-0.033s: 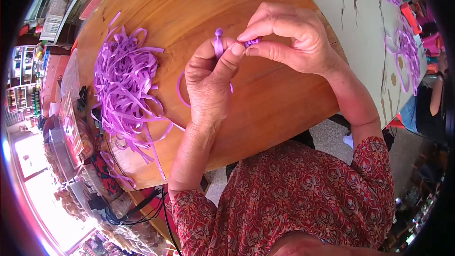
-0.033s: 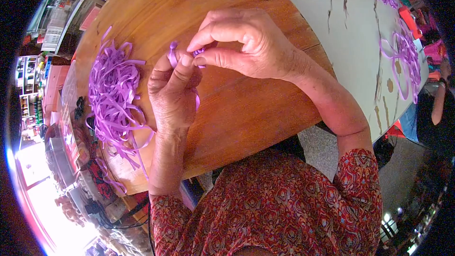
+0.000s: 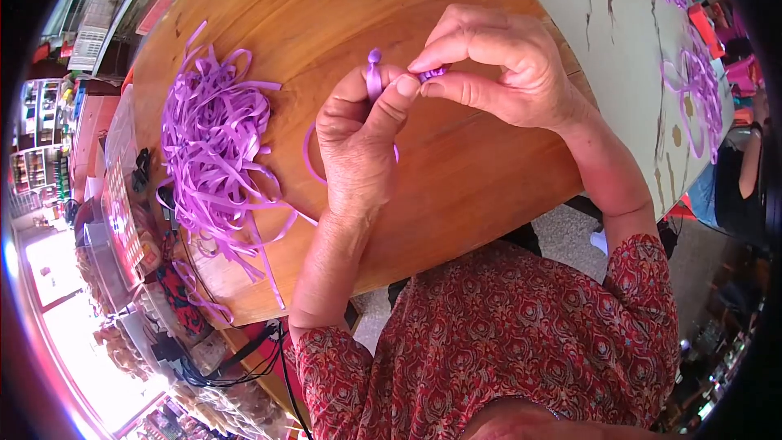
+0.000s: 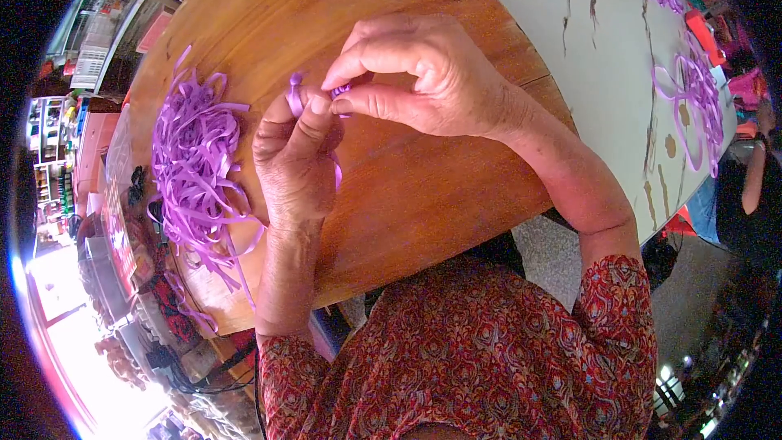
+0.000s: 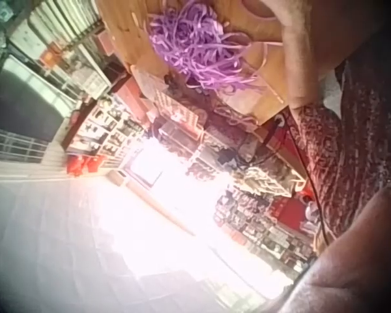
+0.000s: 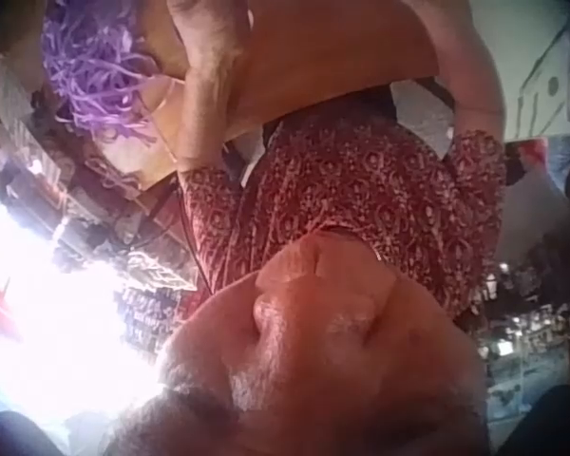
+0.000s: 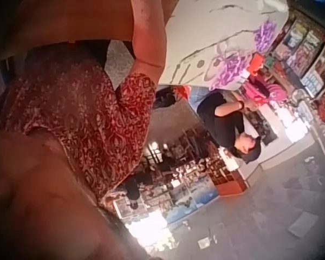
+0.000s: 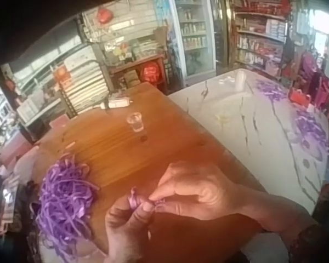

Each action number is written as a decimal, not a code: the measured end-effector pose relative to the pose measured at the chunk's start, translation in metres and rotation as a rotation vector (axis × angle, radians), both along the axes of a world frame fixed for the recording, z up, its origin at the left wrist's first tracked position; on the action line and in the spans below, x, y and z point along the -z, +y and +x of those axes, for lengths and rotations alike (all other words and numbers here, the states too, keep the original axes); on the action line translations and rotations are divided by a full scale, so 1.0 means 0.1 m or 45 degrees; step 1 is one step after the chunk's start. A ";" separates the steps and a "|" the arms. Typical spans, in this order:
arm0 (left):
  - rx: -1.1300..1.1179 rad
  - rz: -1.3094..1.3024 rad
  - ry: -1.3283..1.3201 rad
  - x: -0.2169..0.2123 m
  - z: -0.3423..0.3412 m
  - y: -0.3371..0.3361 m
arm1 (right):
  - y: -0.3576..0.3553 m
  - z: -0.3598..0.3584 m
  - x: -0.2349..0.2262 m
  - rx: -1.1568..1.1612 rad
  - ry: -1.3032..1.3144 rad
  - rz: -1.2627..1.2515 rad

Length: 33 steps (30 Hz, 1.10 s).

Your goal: The person is tying knots and loops into purple plastic strips at a wooden table.

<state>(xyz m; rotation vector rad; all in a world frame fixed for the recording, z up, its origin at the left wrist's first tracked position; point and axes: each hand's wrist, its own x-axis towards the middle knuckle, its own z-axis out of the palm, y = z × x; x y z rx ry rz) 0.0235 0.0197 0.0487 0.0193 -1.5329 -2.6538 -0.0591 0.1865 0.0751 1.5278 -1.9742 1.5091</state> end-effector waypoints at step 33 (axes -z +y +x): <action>-0.047 -0.340 0.188 0.01 -0.06 0.04 | 0.01 -0.06 0.06 0.163 -0.110 -0.015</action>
